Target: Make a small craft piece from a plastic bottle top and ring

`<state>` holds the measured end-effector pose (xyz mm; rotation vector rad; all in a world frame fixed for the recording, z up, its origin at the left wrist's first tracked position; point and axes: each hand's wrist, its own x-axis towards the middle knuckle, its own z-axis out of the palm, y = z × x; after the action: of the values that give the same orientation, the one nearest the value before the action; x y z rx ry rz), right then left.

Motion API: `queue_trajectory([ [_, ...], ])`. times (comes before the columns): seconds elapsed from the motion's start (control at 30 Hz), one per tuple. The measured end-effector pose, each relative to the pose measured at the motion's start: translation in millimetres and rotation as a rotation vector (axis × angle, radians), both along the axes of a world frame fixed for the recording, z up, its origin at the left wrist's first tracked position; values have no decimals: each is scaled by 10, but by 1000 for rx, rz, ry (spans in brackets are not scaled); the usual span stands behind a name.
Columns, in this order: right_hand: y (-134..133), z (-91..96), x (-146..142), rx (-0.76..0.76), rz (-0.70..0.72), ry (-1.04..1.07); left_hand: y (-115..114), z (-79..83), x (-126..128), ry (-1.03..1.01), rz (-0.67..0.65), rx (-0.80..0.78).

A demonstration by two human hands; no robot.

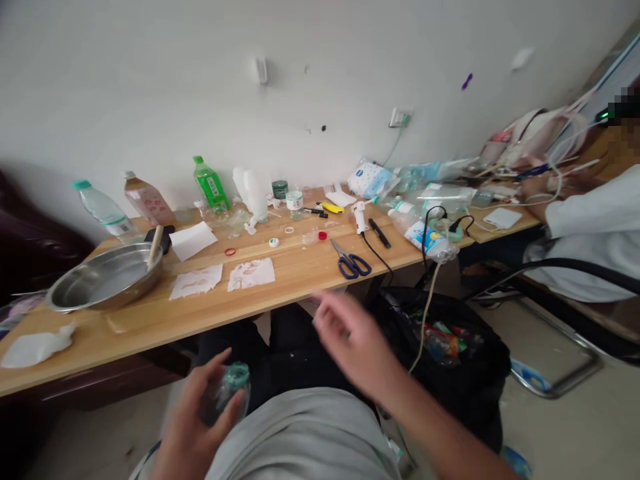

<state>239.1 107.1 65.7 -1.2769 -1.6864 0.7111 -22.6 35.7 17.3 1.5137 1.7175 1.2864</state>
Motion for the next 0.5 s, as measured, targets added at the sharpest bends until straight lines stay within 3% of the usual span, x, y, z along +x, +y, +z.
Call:
queue_trajectory([
  [0.07,502,146,393,90,-253,-54,38,22,-49,-203,54,-34],
  [0.1,735,193,575,140,-413,-212,44,28,-59,-321,70,-48],
  [0.13,935,215,728,130,-451,-273,42,28,-58,-448,81,-67],
  [0.23,1252,118,940,105,-406,-360,11,-10,17,-826,106,-192],
  [0.33,1243,-133,828,125,-297,-416,-24,-66,155,-1086,127,-335],
  [0.5,1178,-491,541,175,-210,-512,-90,-99,296,-1170,25,-450],
])
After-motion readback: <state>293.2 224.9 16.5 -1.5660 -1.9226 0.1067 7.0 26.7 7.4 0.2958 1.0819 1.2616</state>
